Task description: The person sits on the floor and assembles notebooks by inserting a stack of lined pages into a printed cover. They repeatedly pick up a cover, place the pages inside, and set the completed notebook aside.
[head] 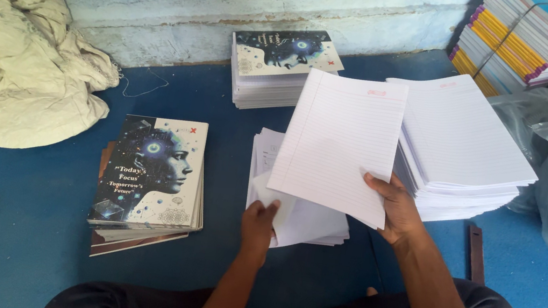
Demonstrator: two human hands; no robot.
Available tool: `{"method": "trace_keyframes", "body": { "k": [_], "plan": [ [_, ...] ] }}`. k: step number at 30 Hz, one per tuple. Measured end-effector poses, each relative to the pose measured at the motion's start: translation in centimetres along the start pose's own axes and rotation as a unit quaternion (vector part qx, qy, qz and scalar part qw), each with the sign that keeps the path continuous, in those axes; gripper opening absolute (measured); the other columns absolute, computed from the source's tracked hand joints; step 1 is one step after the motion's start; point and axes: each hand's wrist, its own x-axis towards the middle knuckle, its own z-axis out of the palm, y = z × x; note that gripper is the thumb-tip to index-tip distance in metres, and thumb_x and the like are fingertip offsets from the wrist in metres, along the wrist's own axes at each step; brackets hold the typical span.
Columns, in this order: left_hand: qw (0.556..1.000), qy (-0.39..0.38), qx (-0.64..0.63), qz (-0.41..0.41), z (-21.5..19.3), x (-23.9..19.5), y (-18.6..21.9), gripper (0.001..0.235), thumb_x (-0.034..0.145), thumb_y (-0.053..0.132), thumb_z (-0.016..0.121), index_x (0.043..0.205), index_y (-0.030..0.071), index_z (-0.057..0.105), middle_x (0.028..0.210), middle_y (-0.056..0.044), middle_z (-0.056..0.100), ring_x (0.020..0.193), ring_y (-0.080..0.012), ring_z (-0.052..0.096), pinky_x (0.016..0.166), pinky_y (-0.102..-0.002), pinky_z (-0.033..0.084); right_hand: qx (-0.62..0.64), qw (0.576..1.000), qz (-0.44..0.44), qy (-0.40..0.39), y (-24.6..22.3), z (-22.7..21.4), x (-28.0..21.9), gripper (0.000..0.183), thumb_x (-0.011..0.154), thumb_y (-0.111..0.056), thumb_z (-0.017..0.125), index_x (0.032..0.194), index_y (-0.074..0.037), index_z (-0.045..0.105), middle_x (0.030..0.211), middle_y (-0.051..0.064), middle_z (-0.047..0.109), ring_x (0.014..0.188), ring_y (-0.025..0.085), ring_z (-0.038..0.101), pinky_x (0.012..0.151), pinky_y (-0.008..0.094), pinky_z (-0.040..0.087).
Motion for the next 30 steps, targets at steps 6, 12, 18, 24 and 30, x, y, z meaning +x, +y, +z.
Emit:
{"method": "trace_keyframes", "body": {
  "k": [6, 12, 18, 24, 30],
  "plan": [
    [0.971, 0.073, -0.229, 0.005, -1.8, -0.3, 0.0, 0.030, 0.101, 0.029, 0.051, 0.118, 0.006, 0.058, 0.096, -0.006, 0.065, 0.082, -0.0136, 0.064, 0.070, -0.031, 0.053, -0.026, 1.000, 0.006, 0.013, 0.3, -0.1, 0.3, 0.079, 0.084, -0.024, 0.064, 0.153, -0.004, 0.033, 0.134, 0.036, 0.053, 0.124, 0.044, 0.060, 0.086, 0.044, 0.061],
    [0.942, 0.122, -0.311, 0.008, -3.6, -0.7, 1.5, 0.044, 0.106, 0.029, 0.045, 0.141, 0.002, 0.051, 0.112, -0.012, 0.055, 0.099, -0.0211, 0.056, 0.086, -0.038, 0.049, -0.076, 0.997, 0.013, 0.003, 1.3, 0.1, 1.0, 0.070, 0.089, -0.019, 0.062, 0.152, -0.001, 0.038, 0.136, 0.031, 0.058, 0.125, 0.039, 0.061, 0.097, 0.046, 0.056],
    [0.902, 0.062, -0.416, 0.097, -4.2, -1.2, 2.7, 0.047, 0.101, 0.027, 0.043, 0.142, 0.004, 0.045, 0.133, -0.009, 0.059, 0.124, -0.0222, 0.058, 0.105, -0.038, 0.045, -0.095, 0.993, 0.066, 0.009, 3.0, 0.5, 1.6, 0.068, 0.091, -0.015, 0.058, 0.153, -0.004, 0.032, 0.136, 0.030, 0.056, 0.124, 0.038, 0.062, 0.100, 0.048, 0.057],
    [0.927, 0.014, -0.361, 0.100, -3.7, -0.8, 1.5, 0.045, 0.103, 0.030, 0.047, 0.134, -0.003, 0.050, 0.127, -0.015, 0.059, 0.124, -0.0264, 0.056, 0.105, -0.040, 0.042, -0.092, 0.992, 0.086, 0.002, 4.5, 0.6, 2.3, 0.068, 0.091, -0.014, 0.059, 0.152, -0.001, 0.033, 0.135, 0.032, 0.058, 0.123, 0.039, 0.063, 0.099, 0.048, 0.057],
    [0.980, -0.055, -0.152, 0.117, -3.2, -0.1, -0.6, 0.053, 0.097, 0.042, 0.051, 0.125, -0.001, 0.062, 0.119, -0.018, 0.062, 0.115, -0.0292, 0.057, 0.101, -0.040, 0.042, -0.091, 0.992, 0.092, -0.012, 5.2, 1.1, 2.5, 0.070, 0.090, -0.017, 0.062, 0.151, -0.002, 0.034, 0.133, 0.031, 0.059, 0.123, 0.036, 0.063, 0.099, 0.047, 0.056]
  ]
}}
